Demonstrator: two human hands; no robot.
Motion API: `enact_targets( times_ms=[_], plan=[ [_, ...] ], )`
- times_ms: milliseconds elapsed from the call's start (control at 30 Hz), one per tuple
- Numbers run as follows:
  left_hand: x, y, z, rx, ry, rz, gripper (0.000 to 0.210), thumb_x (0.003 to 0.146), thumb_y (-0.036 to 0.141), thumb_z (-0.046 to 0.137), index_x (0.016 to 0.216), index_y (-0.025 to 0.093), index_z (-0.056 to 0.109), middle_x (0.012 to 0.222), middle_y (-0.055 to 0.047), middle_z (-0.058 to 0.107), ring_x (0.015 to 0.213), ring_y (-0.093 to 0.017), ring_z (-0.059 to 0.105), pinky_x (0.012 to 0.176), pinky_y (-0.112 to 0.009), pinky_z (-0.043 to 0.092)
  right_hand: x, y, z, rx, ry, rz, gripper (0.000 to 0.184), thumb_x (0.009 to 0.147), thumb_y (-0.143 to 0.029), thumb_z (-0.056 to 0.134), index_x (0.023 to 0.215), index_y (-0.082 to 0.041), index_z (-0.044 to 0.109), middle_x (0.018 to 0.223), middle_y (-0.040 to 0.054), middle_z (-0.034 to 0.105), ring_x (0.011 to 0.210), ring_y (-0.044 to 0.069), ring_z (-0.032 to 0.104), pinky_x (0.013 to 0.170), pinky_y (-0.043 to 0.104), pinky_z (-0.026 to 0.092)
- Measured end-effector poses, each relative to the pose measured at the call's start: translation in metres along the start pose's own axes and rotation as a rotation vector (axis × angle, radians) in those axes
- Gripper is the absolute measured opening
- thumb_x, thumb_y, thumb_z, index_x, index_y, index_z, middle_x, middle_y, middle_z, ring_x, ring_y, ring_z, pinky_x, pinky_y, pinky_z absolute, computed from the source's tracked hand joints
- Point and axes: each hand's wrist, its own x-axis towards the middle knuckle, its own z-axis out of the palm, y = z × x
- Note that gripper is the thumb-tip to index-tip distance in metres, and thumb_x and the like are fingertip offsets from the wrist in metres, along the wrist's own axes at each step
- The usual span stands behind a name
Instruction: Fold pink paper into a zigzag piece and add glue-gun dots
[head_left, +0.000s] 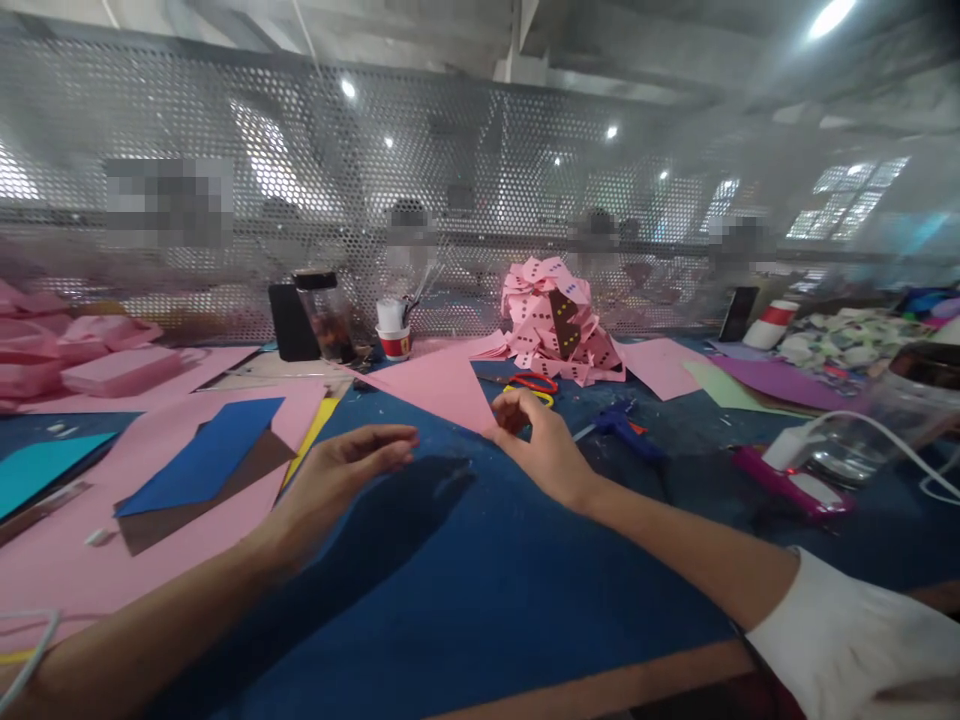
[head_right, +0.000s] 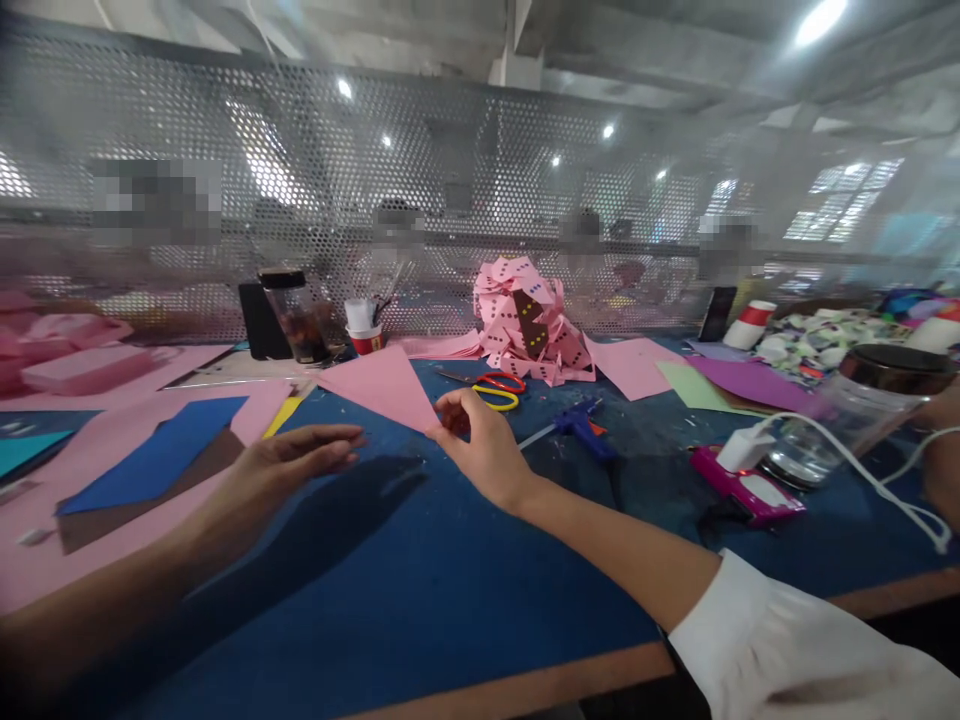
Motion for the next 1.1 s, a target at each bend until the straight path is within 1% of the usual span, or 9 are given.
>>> enact_targets(
  times_ms=[133, 300, 467, 533, 600, 700, 767, 900, 1100],
  plan=[
    [-0.003, 0.011, 0.031, -0.276, -0.209, -0.095, 0.040, 0.077, 0.038, 0.076, 0.112, 0.021, 0.071, 0.123, -0.010, 0.069, 0.101, -0.024, 0.067, 0.092, -0.037, 0.053, -0.007, -0.002, 0.005, -0.003, -0.025, -0.075, 0.014, 0.088, -0.022, 0.063, 0.099, -0.019, 0.055, 0.089, -0.0005, 0.061, 0.079, 0.011, 0.058, 0.077, 0.024, 0.047],
    [-0.003, 0.014, 0.050, -0.431, -0.186, -0.073, 0.015, 0.081, 0.032, 0.073, 0.087, 0.019, 0.073, 0.091, -0.004, 0.073, 0.088, -0.017, 0.067, 0.086, -0.029, 0.052, -0.012, -0.001, 0.006, 0.001, -0.080, -0.106, 0.016, 0.088, -0.024, 0.064, 0.100, -0.018, 0.055, 0.090, -0.0001, 0.061, 0.079, 0.012, 0.058, 0.076, 0.024, 0.047],
    [-0.003, 0.017, 0.045, -0.497, -0.198, -0.104, 0.012, 0.084, 0.026, 0.067, 0.076, 0.018, 0.063, 0.077, 0.001, 0.065, 0.074, -0.012, 0.063, 0.080, -0.027, 0.052, -0.015, -0.009, 0.003, 0.101, -0.237, -0.101, 0.020, 0.092, -0.032, 0.061, 0.106, -0.020, 0.054, 0.087, -0.0008, 0.062, 0.079, 0.012, 0.061, 0.074, 0.024, 0.048],
    [-0.003, 0.018, 0.039, -0.487, -0.207, -0.120, 0.012, 0.083, 0.024, 0.066, 0.074, 0.018, 0.059, 0.073, 0.003, 0.062, 0.069, -0.011, 0.061, 0.074, -0.025, 0.052, -0.014, -0.009, 0.001, 0.097, -0.199, -0.116, 0.017, 0.096, -0.031, 0.055, 0.109, -0.020, 0.053, 0.089, 0.0003, 0.063, 0.081, 0.013, 0.062, 0.075, 0.026, 0.049],
    [-0.001, 0.017, 0.032, -0.469, -0.208, -0.128, 0.014, 0.082, 0.023, 0.066, 0.074, 0.018, 0.056, 0.068, 0.005, 0.057, 0.063, -0.009, 0.057, 0.064, -0.020, 0.049, -0.011, -0.004, -0.001, 0.040, -0.084, -0.153, 0.017, 0.096, -0.025, 0.052, 0.113, -0.021, 0.051, 0.093, 0.0017, 0.062, 0.082, 0.014, 0.061, 0.077, 0.028, 0.049],
    [0.002, 0.012, 0.023, -0.400, -0.233, -0.135, 0.012, 0.082, 0.024, 0.066, 0.076, 0.018, 0.058, 0.065, 0.005, 0.054, 0.057, -0.007, 0.052, 0.055, -0.016, 0.043, -0.006, 0.006, -0.004, -0.124, 0.081, -0.270, 0.039, 0.089, -0.011, 0.054, 0.125, -0.023, 0.046, 0.102, 0.0046, 0.059, 0.088, 0.017, 0.060, 0.086, 0.035, 0.050],
    [0.004, 0.011, 0.020, -0.326, -0.245, -0.137, 0.011, 0.081, 0.026, 0.067, 0.079, 0.017, 0.060, 0.065, 0.004, 0.054, 0.055, -0.006, 0.049, 0.053, -0.016, 0.040, -0.005, 0.010, -0.007, -0.270, 0.099, -0.361, 0.052, 0.086, -0.006, 0.055, 0.132, -0.025, 0.043, 0.113, 0.0080, 0.055, 0.102, 0.021, 0.057, 0.095, 0.040, 0.046],
    [0.005, 0.014, 0.020, -0.143, -0.229, -0.098, 0.015, 0.082, 0.031, 0.065, 0.080, 0.016, 0.065, 0.061, 0.004, 0.053, 0.053, -0.006, 0.044, 0.052, -0.016, 0.036, -0.008, 0.011, -0.012, -0.547, -0.014, -0.529, 0.048, 0.084, -0.003, 0.055, 0.125, -0.027, 0.053, 0.131, 0.0096, 0.050, 0.123, 0.027, 0.045, 0.103, 0.047, 0.037],
    [0.011, 0.017, 0.018, 0.069, -0.201, -0.073, 0.028, 0.076, 0.039, 0.069, 0.090, 0.016, 0.074, 0.074, 0.000, 0.068, 0.066, -0.011, 0.055, 0.062, -0.020, 0.042, -0.010, 0.008, -0.011, -0.648, -0.250, -0.629, 0.015, 0.093, -0.017, 0.055, 0.106, -0.021, 0.061, 0.121, 0.0073, 0.060, 0.111, 0.023, 0.050, 0.105, 0.045, 0.031]
  ],
)
